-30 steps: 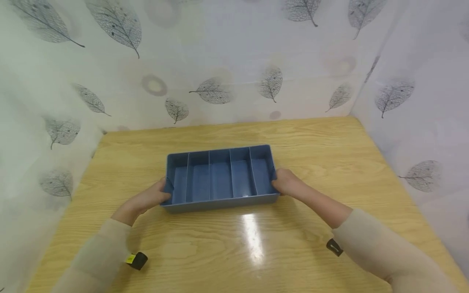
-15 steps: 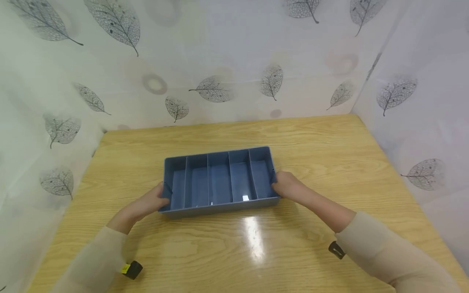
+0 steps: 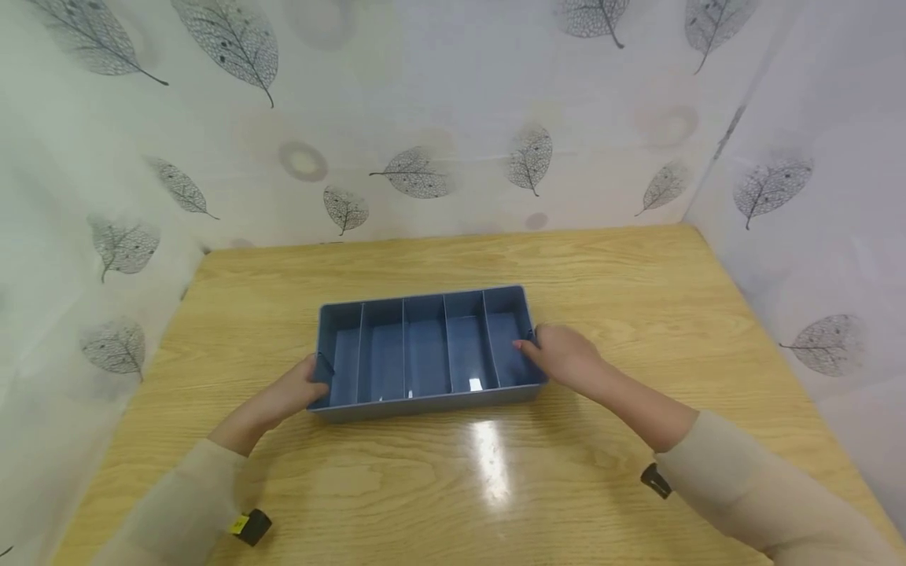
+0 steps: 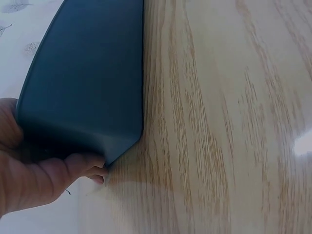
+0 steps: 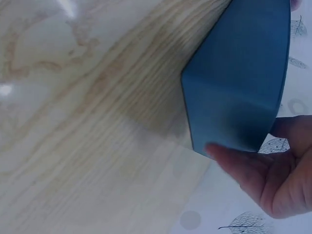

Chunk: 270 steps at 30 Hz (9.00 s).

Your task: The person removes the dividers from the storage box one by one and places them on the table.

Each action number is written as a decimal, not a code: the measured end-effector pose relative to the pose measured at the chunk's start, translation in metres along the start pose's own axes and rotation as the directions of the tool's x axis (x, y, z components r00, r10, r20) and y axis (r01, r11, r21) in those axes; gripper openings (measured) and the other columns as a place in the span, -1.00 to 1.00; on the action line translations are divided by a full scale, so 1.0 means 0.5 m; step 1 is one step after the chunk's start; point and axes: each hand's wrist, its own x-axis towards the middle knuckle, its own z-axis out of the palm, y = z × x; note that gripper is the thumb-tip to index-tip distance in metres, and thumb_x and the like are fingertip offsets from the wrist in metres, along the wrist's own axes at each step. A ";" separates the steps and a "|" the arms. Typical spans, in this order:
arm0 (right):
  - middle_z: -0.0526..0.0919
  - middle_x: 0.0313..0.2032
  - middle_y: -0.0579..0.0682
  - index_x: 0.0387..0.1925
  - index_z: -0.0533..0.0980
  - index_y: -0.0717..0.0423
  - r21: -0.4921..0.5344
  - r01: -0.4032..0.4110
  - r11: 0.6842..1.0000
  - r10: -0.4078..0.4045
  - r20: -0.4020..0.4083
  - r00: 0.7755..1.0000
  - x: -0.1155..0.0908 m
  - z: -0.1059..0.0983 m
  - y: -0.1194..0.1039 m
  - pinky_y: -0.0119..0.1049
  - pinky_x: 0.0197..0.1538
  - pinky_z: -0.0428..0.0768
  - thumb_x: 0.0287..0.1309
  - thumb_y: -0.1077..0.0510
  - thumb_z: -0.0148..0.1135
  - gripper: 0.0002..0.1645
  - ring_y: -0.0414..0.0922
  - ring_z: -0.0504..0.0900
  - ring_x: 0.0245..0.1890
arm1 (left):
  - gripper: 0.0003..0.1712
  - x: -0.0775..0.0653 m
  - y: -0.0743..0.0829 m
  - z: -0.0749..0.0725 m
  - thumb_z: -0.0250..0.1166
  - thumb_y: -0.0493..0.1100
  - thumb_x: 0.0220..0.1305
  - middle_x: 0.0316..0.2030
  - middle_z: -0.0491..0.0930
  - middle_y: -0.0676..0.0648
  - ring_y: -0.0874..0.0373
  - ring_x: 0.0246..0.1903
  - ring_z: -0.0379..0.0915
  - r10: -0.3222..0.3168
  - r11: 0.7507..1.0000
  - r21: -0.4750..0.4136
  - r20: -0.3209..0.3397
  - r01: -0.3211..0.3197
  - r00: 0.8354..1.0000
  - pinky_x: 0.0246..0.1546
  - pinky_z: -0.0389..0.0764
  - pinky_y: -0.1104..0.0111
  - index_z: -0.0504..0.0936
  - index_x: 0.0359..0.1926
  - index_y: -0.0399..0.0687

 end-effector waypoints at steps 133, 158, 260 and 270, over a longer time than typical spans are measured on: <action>0.52 -0.49 0.03 -0.54 0.44 0.24 -0.763 0.646 0.029 -0.966 0.143 0.213 0.093 -0.186 -0.072 -0.29 -0.30 0.48 -0.29 0.44 0.40 -0.72 -0.08 0.45 -0.41 | -0.31 -0.005 0.006 0.014 -0.09 -0.45 0.14 0.25 0.08 -0.63 -0.45 0.30 -0.03 -0.016 0.999 0.031 -0.121 0.020 0.993 0.28 0.11 -0.14 -0.05 0.28 -0.67; 0.57 -0.57 0.25 -0.58 0.47 0.43 -0.736 0.410 0.539 -0.819 -0.345 0.458 0.177 -0.169 0.099 -0.14 -0.46 0.55 -0.19 0.63 0.19 -0.85 0.13 0.51 -0.55 | -0.29 0.000 -0.008 0.010 -0.10 -0.43 0.18 0.31 -0.03 -0.60 -0.43 0.33 -0.13 -0.012 0.999 0.040 -0.104 0.016 0.995 0.30 0.04 -0.15 -0.11 0.32 -0.65; 0.52 -0.22 0.41 -0.19 0.40 0.50 -0.408 0.005 0.913 -0.048 -0.095 0.994 0.300 -0.086 0.272 0.09 -0.04 0.53 0.10 0.50 -0.04 -0.79 0.32 0.52 -0.13 | -0.31 0.000 -0.002 0.016 -0.10 -0.39 0.22 0.31 0.00 -0.59 -0.43 0.33 -0.12 -0.032 0.998 0.058 -0.103 0.038 0.994 0.29 0.06 -0.16 -0.08 0.32 -0.61; 0.57 -0.13 0.39 -0.08 0.47 0.48 -0.444 0.183 0.877 -0.302 -0.214 0.929 0.291 -0.105 0.250 0.08 -0.01 0.53 0.14 0.42 -0.04 -0.68 0.28 0.54 -0.10 | -0.35 0.001 -0.006 0.018 -0.09 -0.42 0.17 0.24 0.19 -0.56 -0.39 0.28 0.09 0.003 1.000 0.026 -0.117 0.000 0.993 0.25 0.21 -0.12 0.03 0.29 -0.60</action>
